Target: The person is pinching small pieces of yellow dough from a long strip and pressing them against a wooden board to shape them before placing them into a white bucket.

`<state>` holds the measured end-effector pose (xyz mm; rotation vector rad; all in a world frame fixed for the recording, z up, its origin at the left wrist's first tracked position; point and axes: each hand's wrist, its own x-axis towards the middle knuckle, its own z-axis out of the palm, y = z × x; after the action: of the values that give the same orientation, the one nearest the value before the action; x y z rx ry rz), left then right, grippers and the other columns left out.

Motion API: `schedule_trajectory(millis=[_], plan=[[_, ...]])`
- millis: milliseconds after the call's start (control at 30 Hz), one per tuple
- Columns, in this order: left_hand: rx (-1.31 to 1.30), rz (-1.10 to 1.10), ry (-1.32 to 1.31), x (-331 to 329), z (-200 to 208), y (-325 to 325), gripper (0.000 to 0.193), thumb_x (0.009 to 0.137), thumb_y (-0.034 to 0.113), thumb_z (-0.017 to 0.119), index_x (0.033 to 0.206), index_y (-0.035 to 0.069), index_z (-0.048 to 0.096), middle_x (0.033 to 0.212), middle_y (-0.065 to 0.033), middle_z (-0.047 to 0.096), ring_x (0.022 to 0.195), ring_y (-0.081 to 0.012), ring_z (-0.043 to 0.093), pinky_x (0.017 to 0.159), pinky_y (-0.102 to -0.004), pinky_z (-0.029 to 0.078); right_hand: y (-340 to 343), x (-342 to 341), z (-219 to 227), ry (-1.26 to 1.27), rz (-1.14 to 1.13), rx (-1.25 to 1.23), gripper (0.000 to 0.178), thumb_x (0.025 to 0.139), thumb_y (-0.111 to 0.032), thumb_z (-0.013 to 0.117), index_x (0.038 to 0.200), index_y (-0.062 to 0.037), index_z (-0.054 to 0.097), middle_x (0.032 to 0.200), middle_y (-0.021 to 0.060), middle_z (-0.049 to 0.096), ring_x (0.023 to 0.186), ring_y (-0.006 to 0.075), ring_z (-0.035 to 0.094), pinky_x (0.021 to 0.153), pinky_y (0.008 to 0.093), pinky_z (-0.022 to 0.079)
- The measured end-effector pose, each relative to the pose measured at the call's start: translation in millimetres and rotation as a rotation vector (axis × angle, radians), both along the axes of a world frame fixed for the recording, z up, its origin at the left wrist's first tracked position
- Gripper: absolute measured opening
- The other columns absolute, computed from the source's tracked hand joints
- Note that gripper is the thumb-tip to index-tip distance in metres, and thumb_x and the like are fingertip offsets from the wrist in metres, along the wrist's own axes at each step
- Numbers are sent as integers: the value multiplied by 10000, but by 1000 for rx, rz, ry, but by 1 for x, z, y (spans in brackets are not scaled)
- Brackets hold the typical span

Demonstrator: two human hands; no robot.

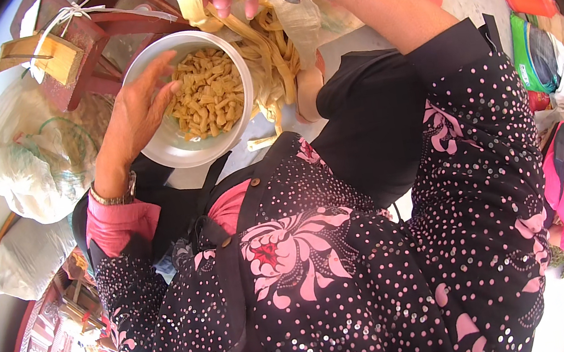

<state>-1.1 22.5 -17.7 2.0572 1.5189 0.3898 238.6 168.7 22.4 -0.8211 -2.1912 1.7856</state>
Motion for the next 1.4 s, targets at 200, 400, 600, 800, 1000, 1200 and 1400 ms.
schedule_trajectory(millis=[200, 400, 600, 800, 1000, 1200, 1400], plan=[[-23, 72, -297, 4, -5, 13, 502, 949, 209, 597, 1390, 40, 426, 1018, -146, 673, 880, -196, 671, 788, -309, 523, -16, -7, 14, 48, -142, 31, 163, 935, -75, 476, 946, -22, 629, 735, 26, 618, 574, 79, 588, 488, 209, 504], [-368, 189, -637, 12, 5, 21, 565, 943, 210, 591, 1422, 31, 350, 1014, -148, 678, 922, -206, 676, 801, -322, 540, -23, -18, 1, 276, -182, 4, 130, 909, -36, 482, 922, 0, 607, 753, 37, 635, 587, 83, 603, 495, 199, 493], [-642, 134, -1132, 14, 6, 29, 499, 960, 188, 472, 1415, 19, 356, 1188, -179, 609, 996, -286, 655, 891, -377, 521, -40, -37, 10, 215, -92, 18, 118, 900, -46, 497, 913, 3, 604, 724, 46, 639, 585, 102, 609, 505, 232, 500], [-502, 182, -1377, 4, 12, 38, 584, 920, 361, 493, 1355, -26, 448, 1352, -187, 509, 1247, -304, 498, 1103, -464, 332, -53, -33, -11, -5, 94, 94, 343, 888, -208, 639, 1182, -36, 592, 918, 44, 646, 839, 137, 635, 711, 317, 538], [-523, -136, -1517, -16, 13, 45, 554, 966, 415, 431, 1262, -47, 506, 1179, -183, 590, 1048, -245, 580, 1076, -466, 365, -52, -29, -49, 160, 4, -264, 415, 948, -314, 563, 1257, -37, 567, 1068, 88, 657, 1001, 171, 616, 630, 282, 548], [-532, -88, -1262, 19, 27, 28, 477, 995, 373, 413, 1048, -56, 615, 991, -179, 656, 771, -197, 605, 811, -352, 496, -18, -23, -34, 716, -154, -852, 599, 986, -529, 387, 1306, -34, 493, 1216, 136, 613, 1039, 255, 620, 630, 254, 483], [-675, -27, -1116, 34, 4, 15, 418, 982, 307, 440, 961, -53, 652, 979, -159, 667, 811, -219, 623, 817, -343, 484, 27, 2, -17, 866, -439, -596, 308, 985, -285, 520, 1149, -32, 583, 972, 70, 654, 913, 239, 660, 478, 232, 428]])
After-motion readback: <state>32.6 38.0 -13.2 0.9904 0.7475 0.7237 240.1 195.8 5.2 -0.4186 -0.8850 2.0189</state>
